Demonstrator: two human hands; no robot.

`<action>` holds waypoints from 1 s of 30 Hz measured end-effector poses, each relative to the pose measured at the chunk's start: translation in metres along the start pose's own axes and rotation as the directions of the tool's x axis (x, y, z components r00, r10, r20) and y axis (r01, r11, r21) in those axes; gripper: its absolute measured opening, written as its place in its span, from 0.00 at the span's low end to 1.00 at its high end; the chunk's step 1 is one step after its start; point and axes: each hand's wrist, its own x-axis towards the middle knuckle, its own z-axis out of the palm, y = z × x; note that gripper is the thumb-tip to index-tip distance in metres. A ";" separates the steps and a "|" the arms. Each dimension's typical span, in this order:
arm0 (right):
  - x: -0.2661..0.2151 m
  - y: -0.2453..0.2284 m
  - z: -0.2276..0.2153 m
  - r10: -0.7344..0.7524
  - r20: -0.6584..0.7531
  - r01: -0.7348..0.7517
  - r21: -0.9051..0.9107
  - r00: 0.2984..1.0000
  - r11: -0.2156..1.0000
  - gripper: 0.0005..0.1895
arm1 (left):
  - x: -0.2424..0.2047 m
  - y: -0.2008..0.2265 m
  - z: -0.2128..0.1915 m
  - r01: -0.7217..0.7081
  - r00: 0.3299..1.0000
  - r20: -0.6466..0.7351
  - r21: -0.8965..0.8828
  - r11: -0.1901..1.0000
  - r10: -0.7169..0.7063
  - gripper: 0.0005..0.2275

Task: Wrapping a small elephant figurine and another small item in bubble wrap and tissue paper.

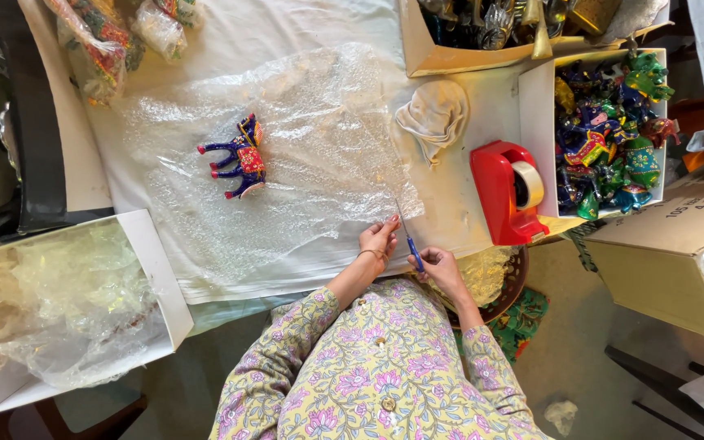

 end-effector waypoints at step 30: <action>0.036 -0.058 0.011 0.058 0.049 -0.055 -0.055 0.997 0.997 0.20 | -0.008 0.005 -0.005 0.039 0.999 0.028 0.050 0.998 -0.041 0.10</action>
